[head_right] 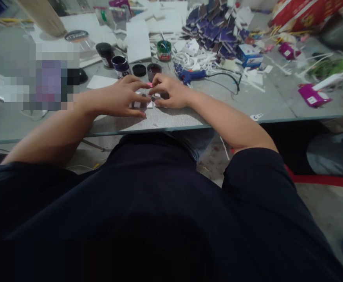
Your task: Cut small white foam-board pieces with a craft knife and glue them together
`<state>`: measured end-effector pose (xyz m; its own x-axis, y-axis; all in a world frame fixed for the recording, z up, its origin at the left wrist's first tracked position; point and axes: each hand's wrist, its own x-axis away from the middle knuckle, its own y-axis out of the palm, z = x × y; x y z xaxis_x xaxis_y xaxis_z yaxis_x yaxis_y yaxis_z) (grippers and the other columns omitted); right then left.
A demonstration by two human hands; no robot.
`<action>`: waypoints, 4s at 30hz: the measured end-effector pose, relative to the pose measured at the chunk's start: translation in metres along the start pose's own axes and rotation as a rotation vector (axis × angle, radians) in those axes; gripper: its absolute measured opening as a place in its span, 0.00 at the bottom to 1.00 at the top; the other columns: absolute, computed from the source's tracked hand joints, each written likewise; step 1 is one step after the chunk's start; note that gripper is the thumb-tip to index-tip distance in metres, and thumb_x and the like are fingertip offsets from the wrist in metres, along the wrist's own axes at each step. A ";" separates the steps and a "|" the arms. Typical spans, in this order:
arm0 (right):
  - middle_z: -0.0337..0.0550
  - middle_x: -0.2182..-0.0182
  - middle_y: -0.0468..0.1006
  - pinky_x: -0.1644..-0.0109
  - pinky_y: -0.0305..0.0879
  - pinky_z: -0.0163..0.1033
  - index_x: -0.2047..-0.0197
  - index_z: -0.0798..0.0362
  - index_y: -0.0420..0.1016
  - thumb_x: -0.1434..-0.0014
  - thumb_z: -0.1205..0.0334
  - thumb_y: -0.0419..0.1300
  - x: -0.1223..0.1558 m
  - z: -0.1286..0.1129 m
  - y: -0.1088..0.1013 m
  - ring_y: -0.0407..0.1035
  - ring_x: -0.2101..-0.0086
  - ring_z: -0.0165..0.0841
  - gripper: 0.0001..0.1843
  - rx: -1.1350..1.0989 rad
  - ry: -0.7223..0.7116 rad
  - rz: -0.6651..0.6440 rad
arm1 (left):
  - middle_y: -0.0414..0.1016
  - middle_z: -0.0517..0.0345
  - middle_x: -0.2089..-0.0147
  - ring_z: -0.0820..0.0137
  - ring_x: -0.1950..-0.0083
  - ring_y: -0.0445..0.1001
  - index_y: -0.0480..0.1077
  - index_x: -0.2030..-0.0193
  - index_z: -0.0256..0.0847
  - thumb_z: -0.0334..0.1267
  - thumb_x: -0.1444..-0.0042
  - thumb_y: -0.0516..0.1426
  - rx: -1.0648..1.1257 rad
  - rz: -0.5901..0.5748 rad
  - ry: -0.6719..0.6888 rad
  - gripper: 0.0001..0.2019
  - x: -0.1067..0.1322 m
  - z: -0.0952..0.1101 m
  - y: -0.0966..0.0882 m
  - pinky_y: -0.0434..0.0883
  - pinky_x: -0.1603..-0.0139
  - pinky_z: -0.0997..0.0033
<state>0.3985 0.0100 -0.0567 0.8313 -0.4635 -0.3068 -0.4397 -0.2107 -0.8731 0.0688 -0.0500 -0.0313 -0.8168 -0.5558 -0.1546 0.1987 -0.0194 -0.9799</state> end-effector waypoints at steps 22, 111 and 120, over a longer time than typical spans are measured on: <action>0.48 0.48 0.90 0.20 0.75 0.73 0.58 0.30 0.93 0.43 0.48 0.81 -0.022 -0.037 -0.005 0.78 0.32 0.61 0.09 -0.204 0.222 0.040 | 0.88 0.46 0.20 0.44 0.23 0.78 0.95 0.39 0.51 0.59 0.18 0.60 -0.043 0.109 -0.122 0.24 -0.015 0.017 0.005 0.76 0.19 0.32; 0.41 0.69 0.86 0.53 0.79 0.55 0.66 0.40 0.86 0.37 0.51 0.85 0.004 -0.027 -0.029 0.82 0.61 0.47 0.14 -0.155 0.404 -0.100 | 0.85 0.48 0.16 0.40 0.14 0.76 0.93 0.25 0.63 0.73 0.20 0.60 0.157 -0.106 -0.061 0.32 -0.005 -0.015 -0.011 0.66 0.06 0.36; 0.39 0.73 0.84 0.55 0.78 0.56 0.67 0.41 0.86 0.36 0.53 0.86 0.005 -0.015 -0.024 0.79 0.67 0.44 0.15 -0.181 0.326 -0.058 | 0.84 0.44 0.15 0.37 0.14 0.77 0.94 0.24 0.63 0.79 0.22 0.60 0.164 -0.126 -0.051 0.37 -0.006 -0.023 -0.010 0.65 0.06 0.32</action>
<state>0.4079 0.0002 -0.0314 0.7177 -0.6895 -0.0970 -0.4726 -0.3800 -0.7951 0.0594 -0.0273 -0.0233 -0.8132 -0.5816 -0.0217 0.1856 -0.2238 -0.9568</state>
